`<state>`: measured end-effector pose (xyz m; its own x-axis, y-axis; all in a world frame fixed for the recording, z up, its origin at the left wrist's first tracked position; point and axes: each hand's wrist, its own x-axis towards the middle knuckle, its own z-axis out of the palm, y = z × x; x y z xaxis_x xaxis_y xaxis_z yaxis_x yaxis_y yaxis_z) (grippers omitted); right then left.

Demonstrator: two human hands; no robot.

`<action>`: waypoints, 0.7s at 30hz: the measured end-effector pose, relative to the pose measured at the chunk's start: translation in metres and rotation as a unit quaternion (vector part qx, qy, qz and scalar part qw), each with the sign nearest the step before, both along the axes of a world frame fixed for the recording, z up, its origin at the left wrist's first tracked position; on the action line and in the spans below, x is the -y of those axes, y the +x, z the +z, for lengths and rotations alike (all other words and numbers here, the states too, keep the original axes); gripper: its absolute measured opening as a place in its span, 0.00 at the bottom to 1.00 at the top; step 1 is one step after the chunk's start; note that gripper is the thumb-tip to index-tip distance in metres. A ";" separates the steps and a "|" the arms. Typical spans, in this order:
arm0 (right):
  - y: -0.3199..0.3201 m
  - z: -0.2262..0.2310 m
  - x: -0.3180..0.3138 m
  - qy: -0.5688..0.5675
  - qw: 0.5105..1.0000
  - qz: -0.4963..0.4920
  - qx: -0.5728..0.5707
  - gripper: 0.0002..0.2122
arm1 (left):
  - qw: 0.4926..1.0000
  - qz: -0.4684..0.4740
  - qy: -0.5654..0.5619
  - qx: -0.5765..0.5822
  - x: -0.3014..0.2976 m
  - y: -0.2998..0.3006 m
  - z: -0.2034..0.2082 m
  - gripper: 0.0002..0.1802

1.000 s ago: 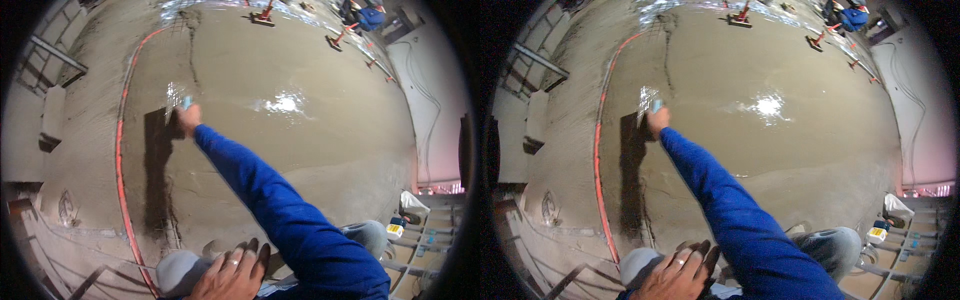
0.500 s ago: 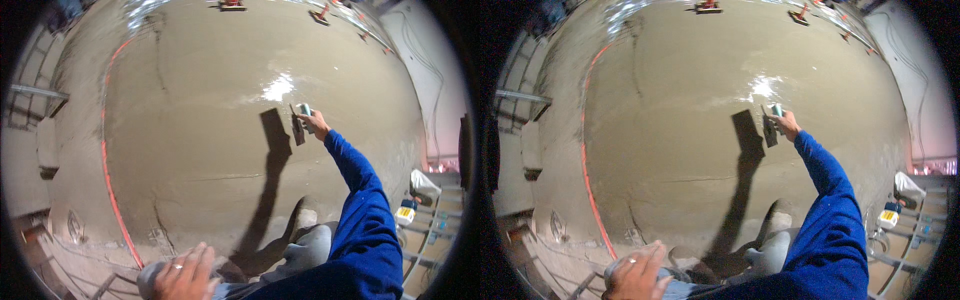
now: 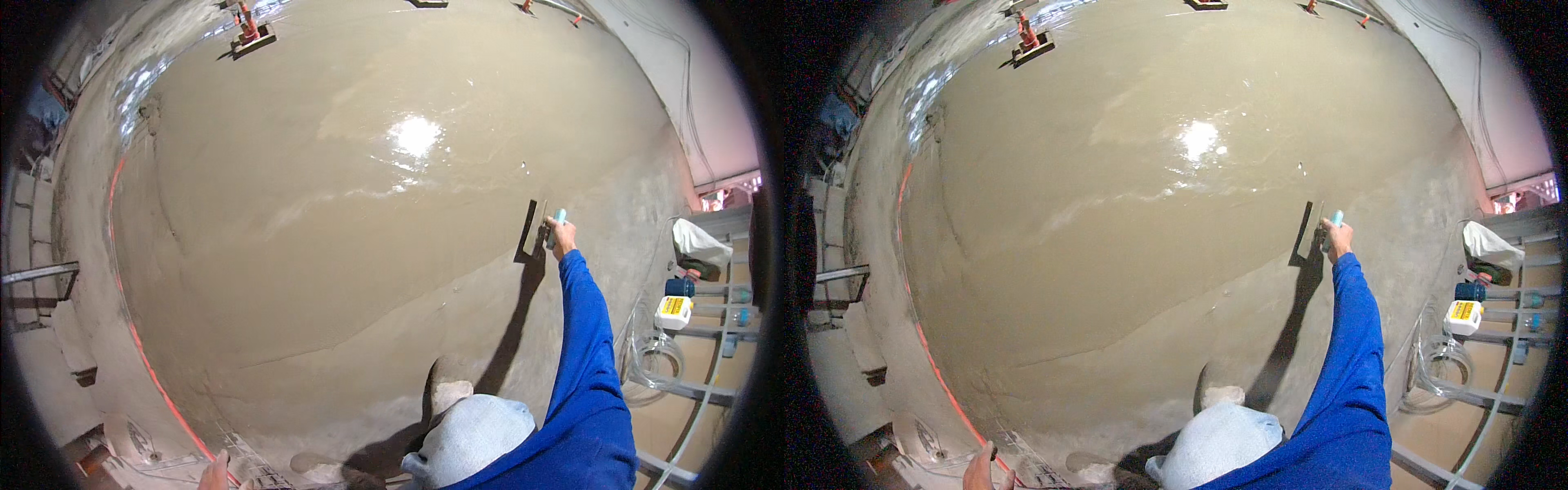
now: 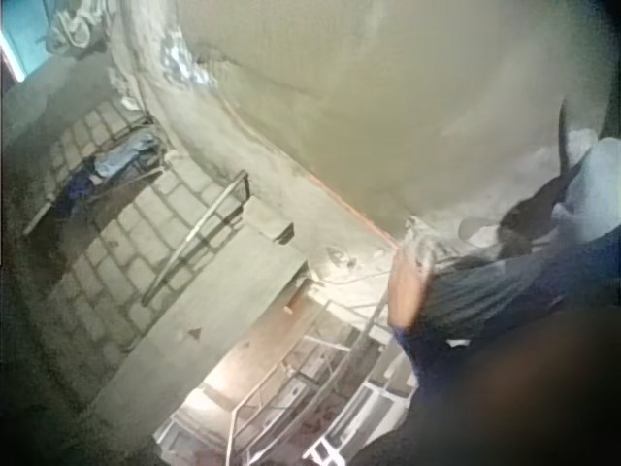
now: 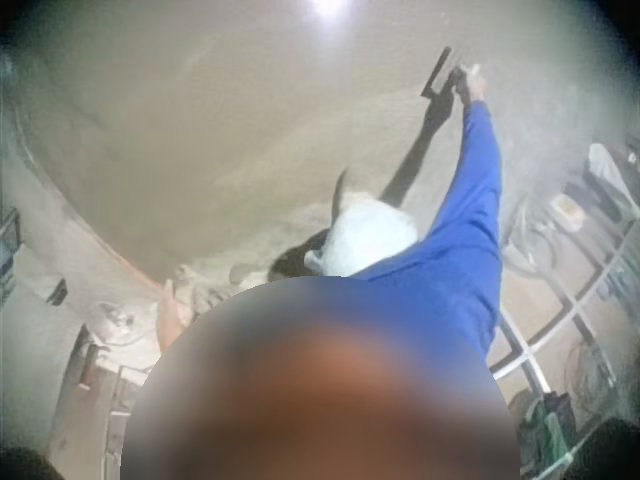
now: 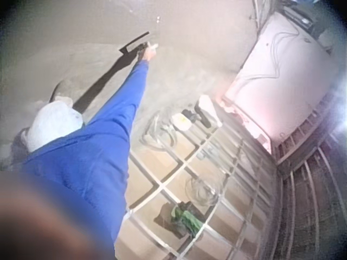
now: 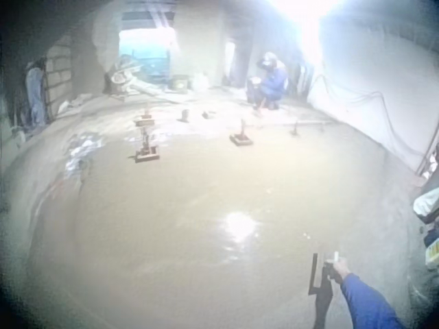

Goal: The person smooths freshly poured concrete on a floor using a hand trowel. They move across the wet surface, leveling and finishing the concrete around embedded red pipes and square access boxes.

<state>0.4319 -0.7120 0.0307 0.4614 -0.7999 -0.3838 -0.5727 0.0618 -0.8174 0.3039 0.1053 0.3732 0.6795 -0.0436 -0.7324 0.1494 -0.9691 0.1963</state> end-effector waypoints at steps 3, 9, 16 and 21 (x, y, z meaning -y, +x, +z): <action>0.018 -0.009 0.021 0.009 1.000 -0.004 0.007 0.08 | 1.000 -0.009 0.003 0.012 0.021 0.015 -0.001 0.31; 0.040 -0.026 0.039 0.011 1.000 -0.019 0.010 0.08 | 1.000 0.003 0.014 -0.013 0.038 0.028 -0.008 0.31; 0.092 -0.040 -0.012 0.099 0.995 0.026 0.020 0.09 | 0.999 0.010 0.025 0.044 0.023 -0.002 -0.013 0.35; 0.134 -0.037 -0.052 0.080 0.986 0.143 0.023 0.08 | 0.995 -0.043 -0.037 0.087 0.039 -0.028 0.014 0.35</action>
<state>0.5656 -0.6603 -0.0065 0.6797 -0.5650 -0.4676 -0.5475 0.0334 -0.8361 0.2754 0.0658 0.3874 0.7867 -0.1567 -0.5971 0.0244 -0.9586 0.2837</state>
